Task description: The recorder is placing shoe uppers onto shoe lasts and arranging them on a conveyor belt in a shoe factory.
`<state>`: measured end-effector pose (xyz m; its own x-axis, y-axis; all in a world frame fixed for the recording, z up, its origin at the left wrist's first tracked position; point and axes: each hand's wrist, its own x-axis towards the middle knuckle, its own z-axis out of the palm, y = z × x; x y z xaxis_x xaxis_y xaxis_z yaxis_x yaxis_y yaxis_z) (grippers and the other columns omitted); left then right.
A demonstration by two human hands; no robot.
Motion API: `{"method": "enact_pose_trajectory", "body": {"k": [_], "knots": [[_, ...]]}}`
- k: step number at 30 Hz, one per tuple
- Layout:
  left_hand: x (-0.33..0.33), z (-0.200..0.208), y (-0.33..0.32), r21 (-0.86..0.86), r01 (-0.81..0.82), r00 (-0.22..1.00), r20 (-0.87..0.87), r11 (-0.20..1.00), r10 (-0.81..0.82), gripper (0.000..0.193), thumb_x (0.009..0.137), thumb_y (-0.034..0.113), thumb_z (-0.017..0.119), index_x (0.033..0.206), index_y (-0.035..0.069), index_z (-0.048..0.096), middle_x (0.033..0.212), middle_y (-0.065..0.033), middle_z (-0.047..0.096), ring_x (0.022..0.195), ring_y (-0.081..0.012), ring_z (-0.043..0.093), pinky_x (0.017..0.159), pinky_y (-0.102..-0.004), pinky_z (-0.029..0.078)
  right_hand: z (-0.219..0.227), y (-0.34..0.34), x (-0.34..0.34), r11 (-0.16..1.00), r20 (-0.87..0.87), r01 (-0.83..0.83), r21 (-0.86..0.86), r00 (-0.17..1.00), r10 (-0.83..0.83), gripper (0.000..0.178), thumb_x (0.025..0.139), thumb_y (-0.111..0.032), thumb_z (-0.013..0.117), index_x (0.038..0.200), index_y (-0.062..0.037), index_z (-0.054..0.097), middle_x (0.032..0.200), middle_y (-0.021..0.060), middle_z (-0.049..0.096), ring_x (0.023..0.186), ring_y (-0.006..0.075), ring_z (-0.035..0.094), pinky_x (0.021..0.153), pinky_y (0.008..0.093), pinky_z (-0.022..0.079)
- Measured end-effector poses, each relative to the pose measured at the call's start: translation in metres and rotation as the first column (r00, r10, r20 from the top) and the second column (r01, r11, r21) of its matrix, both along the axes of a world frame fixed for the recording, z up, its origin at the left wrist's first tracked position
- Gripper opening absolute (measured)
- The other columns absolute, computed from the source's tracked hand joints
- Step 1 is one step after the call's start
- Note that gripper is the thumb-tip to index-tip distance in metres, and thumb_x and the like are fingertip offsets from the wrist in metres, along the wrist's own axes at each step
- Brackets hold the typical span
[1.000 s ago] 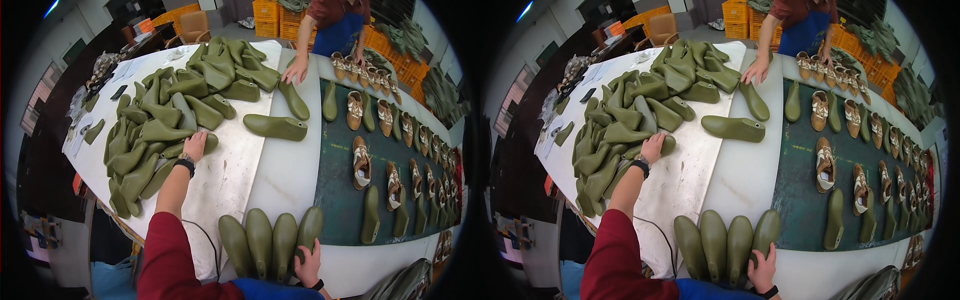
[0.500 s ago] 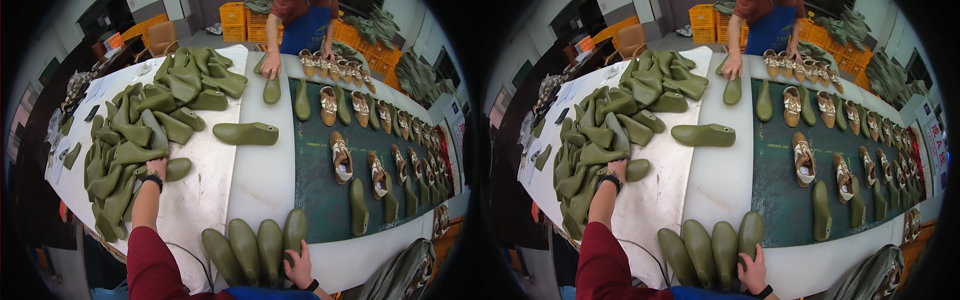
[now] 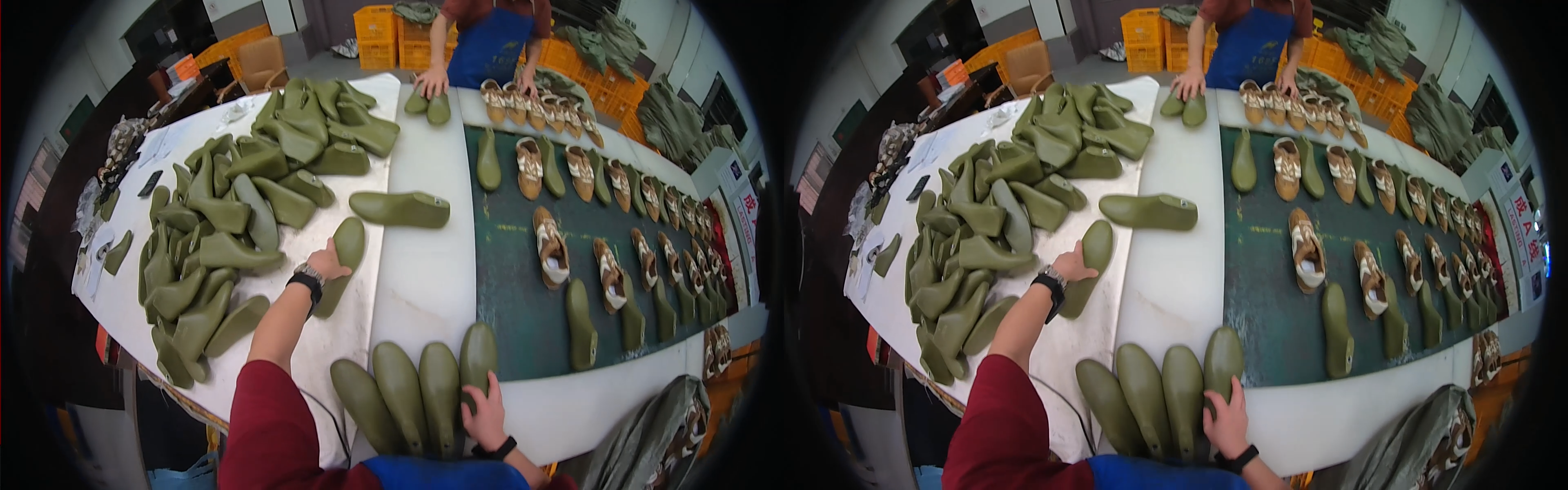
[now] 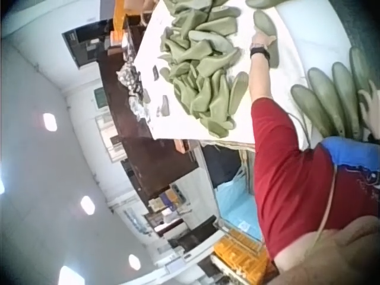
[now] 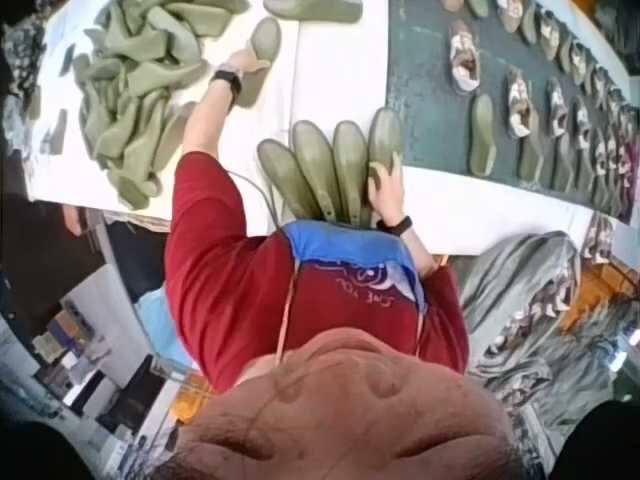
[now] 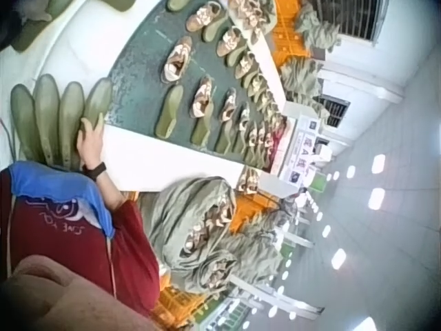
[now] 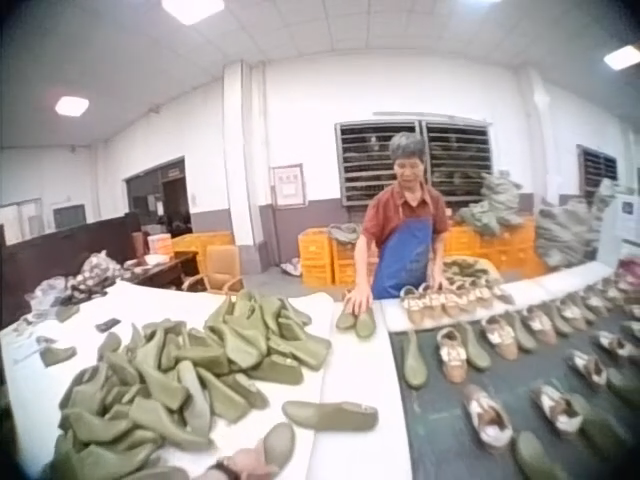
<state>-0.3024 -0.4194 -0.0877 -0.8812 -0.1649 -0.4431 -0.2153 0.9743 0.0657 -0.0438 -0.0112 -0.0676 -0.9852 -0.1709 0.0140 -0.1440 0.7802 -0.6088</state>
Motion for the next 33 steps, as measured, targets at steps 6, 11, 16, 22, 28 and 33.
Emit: {"method": "enact_pose_trajectory", "body": {"k": [6, 11, 16, 22, 28, 33], "knots": [[0.096, 0.013, 0.006, 0.190, -0.074, 0.979, 0.203, 0.979, 0.035, 0.105, 0.077, 0.042, 0.059, 0.140, 0.000, -0.013, 0.111, -0.0273, 0.057, 0.102, -0.0369, 0.057, 0.091, -0.0392, 0.044, 0.002, -0.008, -0.010, 1.000, -0.026, -0.009, 0.000, 1.000, 0.009, 0.039, 0.070, -0.006, 0.067, 0.106, -0.0154, 0.055, 0.134, 0.0257, 0.031, 0.114, 0.0446, 0.043, 0.092, 0.0437, 0.042], [0.198, 0.021, 0.016, 0.192, -0.153, 0.951, 0.297, 0.969, 0.091, 0.103, 0.079, 0.040, 0.057, 0.138, -0.002, -0.016, 0.110, -0.0275, 0.058, 0.098, -0.0372, 0.059, 0.080, -0.0399, 0.051, -0.004, -0.004, -0.010, 1.000, -0.004, -0.001, 0.020, 1.000, 0.001, 0.041, 0.071, -0.008, 0.067, 0.109, -0.0162, 0.055, 0.135, 0.0259, 0.031, 0.117, 0.0439, 0.042, 0.093, 0.0428, 0.042], [0.278, 0.044, 0.031, 0.441, -0.392, 0.903, 0.353, 0.808, 0.245, 0.094, 0.080, 0.025, 0.052, 0.133, -0.010, -0.017, 0.084, -0.0237, 0.063, 0.052, -0.0266, 0.062, 0.043, -0.0317, 0.052, -0.012, -0.003, -0.001, 0.999, -0.031, -0.018, 0.036, 0.999, 0.019, 0.040, 0.072, -0.008, 0.066, 0.109, -0.0155, 0.054, 0.136, 0.0284, 0.031, 0.112, 0.0437, 0.047, 0.092, 0.0414, 0.043], [0.327, 0.055, 0.056, 0.556, -0.419, 0.904, 0.328, 0.718, 0.273, 0.097, 0.078, 0.028, 0.056, 0.133, -0.015, -0.012, 0.076, -0.0235, 0.061, 0.048, -0.0246, 0.060, 0.044, -0.0306, 0.051, -0.020, -0.002, 0.001, 0.998, -0.054, -0.029, 0.061, 0.998, 0.032, 0.041, 0.070, -0.006, 0.066, 0.109, -0.0135, 0.054, 0.136, 0.0292, 0.032, 0.113, 0.0438, 0.046, 0.092, 0.0421, 0.042], [0.280, 0.028, -0.050, 0.287, -0.283, 0.947, -0.069, 0.915, 0.315, 0.075, 0.081, 0.046, 0.058, 0.134, -0.001, 0.033, 0.111, -0.0238, 0.057, 0.100, -0.0363, 0.057, 0.091, -0.0399, 0.043, -0.020, 0.001, -0.001, 0.996, -0.082, -0.022, 0.084, 0.996, 0.029, 0.042, 0.069, -0.004, 0.066, 0.108, -0.0131, 0.054, 0.135, 0.0294, 0.033, 0.113, 0.0443, 0.046, 0.093, 0.0421, 0.042], [0.265, -0.021, -0.138, -0.275, -0.304, 0.721, -0.693, 0.912, 0.031, 0.051, 0.070, 0.016, 0.066, 0.116, 0.003, 0.046, 0.117, -0.0180, 0.049, 0.108, -0.0342, 0.048, 0.086, -0.0409, 0.044, -0.016, -0.011, 0.003, 0.996, -0.026, -0.015, 0.093, 1.000, 0.017, 0.041, 0.070, -0.005, 0.066, 0.108, -0.0138, 0.055, 0.136, 0.0285, 0.032, 0.117, 0.0441, 0.042, 0.096, 0.0406, 0.039]]}}
